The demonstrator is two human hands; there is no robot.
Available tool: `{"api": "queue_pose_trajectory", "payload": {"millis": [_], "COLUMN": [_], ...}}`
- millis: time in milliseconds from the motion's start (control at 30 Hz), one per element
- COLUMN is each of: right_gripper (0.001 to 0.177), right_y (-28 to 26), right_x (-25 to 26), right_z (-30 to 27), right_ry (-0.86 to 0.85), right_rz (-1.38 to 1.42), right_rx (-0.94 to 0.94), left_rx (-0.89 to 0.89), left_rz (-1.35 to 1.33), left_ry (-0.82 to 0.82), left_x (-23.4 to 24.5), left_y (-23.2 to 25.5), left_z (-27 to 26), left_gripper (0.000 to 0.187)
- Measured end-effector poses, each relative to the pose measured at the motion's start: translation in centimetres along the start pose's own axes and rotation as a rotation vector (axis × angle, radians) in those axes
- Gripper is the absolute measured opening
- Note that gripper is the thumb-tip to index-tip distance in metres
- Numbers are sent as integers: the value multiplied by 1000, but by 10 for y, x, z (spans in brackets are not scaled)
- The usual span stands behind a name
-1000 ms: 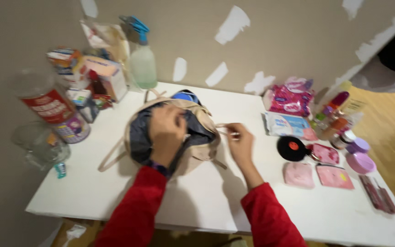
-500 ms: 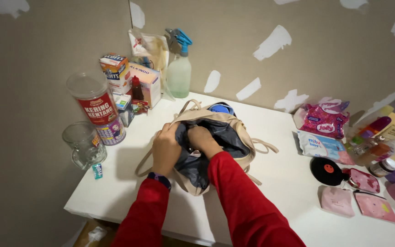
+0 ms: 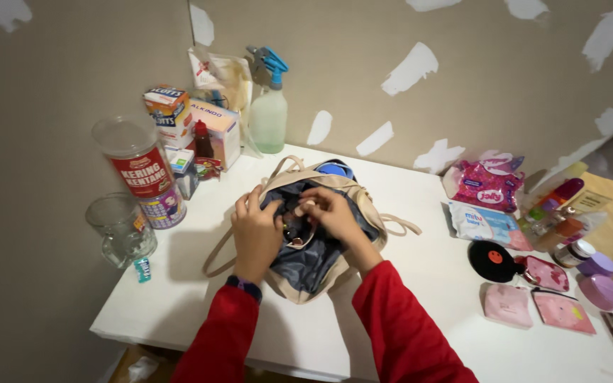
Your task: The person takes items out of a beige handbag on a white table and places them on the tabletop, including a water bottle, sunglasses, keys, pouches, cables, and cosmetic items, arranging them across the table as the bag is emptied.
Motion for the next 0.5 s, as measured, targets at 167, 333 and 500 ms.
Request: {"api": "queue_pose_trajectory", "payload": {"millis": [167, 333, 500], "right_gripper": [36, 37, 31], "right_y": [-51, -60, -34], "right_x": [32, 69, 126], "right_z": [-33, -64, -114], "right_ry": [-22, 14, 295], "right_rz": [342, 651, 722], "right_rx": [-47, -100, -133], "left_rx": [152, 695, 797], "left_rz": [-264, -1296, -1743], "left_ry": [-176, -824, -730], "left_x": [-10, -85, -123], "left_y": [30, 71, 136], "left_z": [-5, -35, -58], "left_gripper": [31, 38, 39]}}
Point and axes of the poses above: each hand's wrist, its own z-axis towards the middle knuckle, its own x-axis out of the back of the hand, y = z × x, the point moved 7 cm from there along z, towards the middle knuckle, and after that the axes turned 9 degrees about z, right-handed, at the moved point
